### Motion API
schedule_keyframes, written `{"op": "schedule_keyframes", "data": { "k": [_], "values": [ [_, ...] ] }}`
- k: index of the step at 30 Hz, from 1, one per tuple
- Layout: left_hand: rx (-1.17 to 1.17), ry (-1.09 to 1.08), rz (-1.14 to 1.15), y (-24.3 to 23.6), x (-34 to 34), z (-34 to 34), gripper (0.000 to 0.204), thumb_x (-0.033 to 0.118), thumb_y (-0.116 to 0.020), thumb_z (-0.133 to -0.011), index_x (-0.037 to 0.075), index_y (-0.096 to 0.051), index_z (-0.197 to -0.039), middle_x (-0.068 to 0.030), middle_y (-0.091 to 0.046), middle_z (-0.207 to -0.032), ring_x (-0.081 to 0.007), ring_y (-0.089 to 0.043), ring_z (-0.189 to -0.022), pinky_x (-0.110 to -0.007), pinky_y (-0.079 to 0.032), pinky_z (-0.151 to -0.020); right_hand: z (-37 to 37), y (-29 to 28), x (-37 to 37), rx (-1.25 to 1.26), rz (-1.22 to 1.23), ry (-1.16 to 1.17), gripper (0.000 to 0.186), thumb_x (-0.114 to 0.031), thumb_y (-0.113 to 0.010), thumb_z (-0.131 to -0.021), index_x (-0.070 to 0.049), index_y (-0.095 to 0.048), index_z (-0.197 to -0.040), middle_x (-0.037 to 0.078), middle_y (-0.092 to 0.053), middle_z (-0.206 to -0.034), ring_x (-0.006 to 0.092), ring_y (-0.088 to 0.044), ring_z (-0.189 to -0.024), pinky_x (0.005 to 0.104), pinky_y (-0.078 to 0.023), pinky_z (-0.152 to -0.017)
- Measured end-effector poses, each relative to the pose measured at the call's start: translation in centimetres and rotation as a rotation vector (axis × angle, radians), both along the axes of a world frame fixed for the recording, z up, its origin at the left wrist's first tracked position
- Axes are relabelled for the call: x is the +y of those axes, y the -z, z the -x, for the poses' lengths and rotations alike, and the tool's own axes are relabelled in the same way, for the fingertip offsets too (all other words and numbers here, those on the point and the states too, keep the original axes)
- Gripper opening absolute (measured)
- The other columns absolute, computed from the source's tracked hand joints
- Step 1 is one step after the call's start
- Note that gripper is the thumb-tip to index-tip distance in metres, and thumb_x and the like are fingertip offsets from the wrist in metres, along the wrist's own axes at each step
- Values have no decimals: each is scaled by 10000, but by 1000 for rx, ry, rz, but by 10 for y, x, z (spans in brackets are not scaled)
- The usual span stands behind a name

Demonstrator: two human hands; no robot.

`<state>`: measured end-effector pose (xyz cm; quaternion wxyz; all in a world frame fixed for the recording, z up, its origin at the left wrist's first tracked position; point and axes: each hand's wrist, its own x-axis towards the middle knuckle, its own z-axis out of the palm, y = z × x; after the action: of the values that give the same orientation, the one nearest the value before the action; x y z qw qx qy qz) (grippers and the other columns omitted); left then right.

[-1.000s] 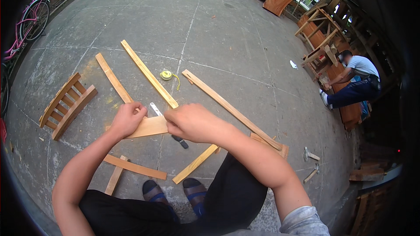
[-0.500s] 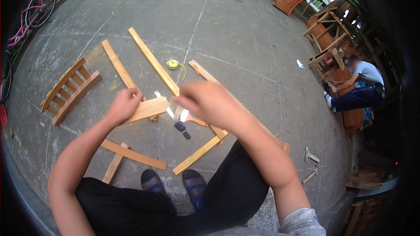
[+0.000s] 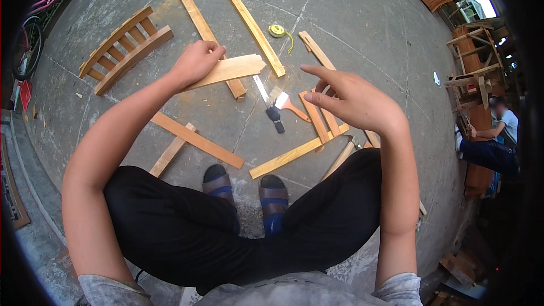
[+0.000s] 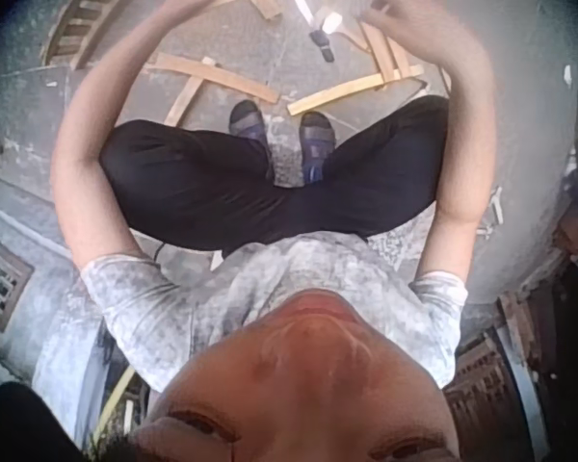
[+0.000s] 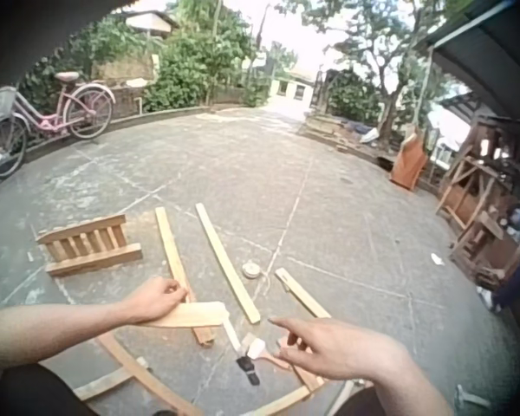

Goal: Using a file and hand tools to shape and smooth wooden pieces for a project.

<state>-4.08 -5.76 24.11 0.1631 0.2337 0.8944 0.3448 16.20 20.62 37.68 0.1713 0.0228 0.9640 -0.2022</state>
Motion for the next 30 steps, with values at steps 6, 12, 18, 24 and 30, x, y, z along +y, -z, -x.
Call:
{"op": "schedule_keyframes", "data": {
  "k": [6, 12, 18, 24, 30],
  "values": [
    [-98, 36, 136, 0, -1, -2, 692, 603, -479, -1045, -34, -748, -1075, -217, -743, -994, -299, -711, -930, -408, -519, -888, -2, -9, 7, 84, 32, -35, 585, -420, -637, -1043, -119, -536, -1535, 167, -735, -1056, 270, -702, -913, 386, -566, -828],
    [-130, 174, 319, -6, 3, 1, 894, 791, -548, -907, -12, -698, -1268, -279, -716, -1185, -350, -709, -1078, -437, -522, -981, 0, -8, 6, 142, -20, -13, 558, -398, -634, -1047, -117, -547, -1521, 176, -730, -1074, 279, -710, -914, 398, -575, -839],
    [86, 491, 618, -14, 12, 5, 943, 738, -749, -755, 2, -604, -1326, -258, -750, -1014, -402, -740, -993, -482, -574, -901, 12, -8, -21, 118, 83, -132, 529, -366, -624, -1030, -33, -586, -1440, 217, -743, -1058, 367, -718, -980, 458, -556, -898],
    [262, 676, 631, 30, 36, 23, 756, 609, -688, -849, 32, -613, -1331, -248, -747, -1034, -424, -727, -983, -512, -576, -876, 9, -2, -23, 82, 85, -149, 525, -359, -639, -1031, -48, -577, -1450, 205, -726, -1075, 350, -704, -989, 443, -547, -899],
    [163, 681, 746, 77, 43, 28, 736, 609, -652, -880, 41, -628, -1347, -222, -751, -1130, -391, -727, -1063, -486, -574, -925, -15, 32, -4, -166, 94, -118, 524, -334, -636, -1032, -42, -559, -1460, 217, -713, -1117, 364, -699, -1037, 448, -545, -923]
  ]
}}
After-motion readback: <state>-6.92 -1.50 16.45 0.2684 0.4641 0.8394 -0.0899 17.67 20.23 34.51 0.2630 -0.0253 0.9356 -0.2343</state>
